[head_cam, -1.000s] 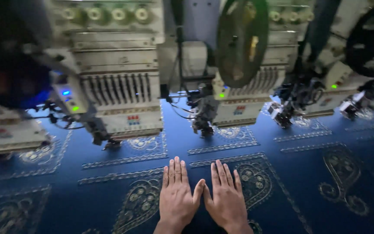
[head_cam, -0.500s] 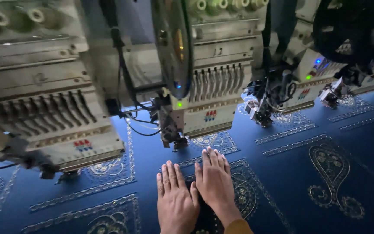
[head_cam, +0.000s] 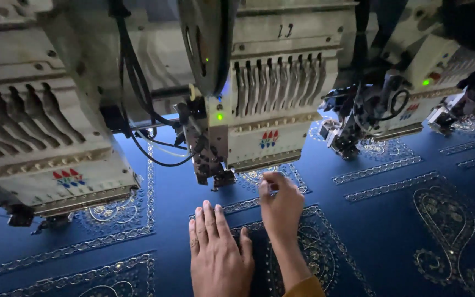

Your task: Operating and inspecting a multi-head industrial embroidery machine, checking threads and needles.

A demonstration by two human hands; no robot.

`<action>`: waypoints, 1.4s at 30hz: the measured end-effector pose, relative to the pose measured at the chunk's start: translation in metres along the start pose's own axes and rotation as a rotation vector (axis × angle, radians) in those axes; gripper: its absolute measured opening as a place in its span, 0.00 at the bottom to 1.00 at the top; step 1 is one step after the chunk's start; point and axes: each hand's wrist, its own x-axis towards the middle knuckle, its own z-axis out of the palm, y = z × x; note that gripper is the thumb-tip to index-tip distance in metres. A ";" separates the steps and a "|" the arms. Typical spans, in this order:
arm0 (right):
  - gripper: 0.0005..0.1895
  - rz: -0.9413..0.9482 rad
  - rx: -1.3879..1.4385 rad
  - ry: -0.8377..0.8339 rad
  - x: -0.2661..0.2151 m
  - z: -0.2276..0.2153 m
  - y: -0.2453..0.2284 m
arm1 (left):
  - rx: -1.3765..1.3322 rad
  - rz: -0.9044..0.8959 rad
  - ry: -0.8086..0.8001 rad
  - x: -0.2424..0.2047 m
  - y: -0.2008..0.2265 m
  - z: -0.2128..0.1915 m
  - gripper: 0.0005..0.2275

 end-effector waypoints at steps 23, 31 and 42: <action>0.18 0.973 0.952 -0.050 0.035 0.000 -0.043 | -0.058 -0.063 0.039 0.008 0.005 0.010 0.35; 0.14 0.929 0.954 -0.148 0.034 0.003 -0.033 | -0.065 -0.074 0.016 0.009 0.005 0.003 0.34; 0.18 0.733 0.429 -0.381 0.033 -0.036 -0.045 | -0.199 -0.101 -0.052 0.015 0.006 -0.013 0.30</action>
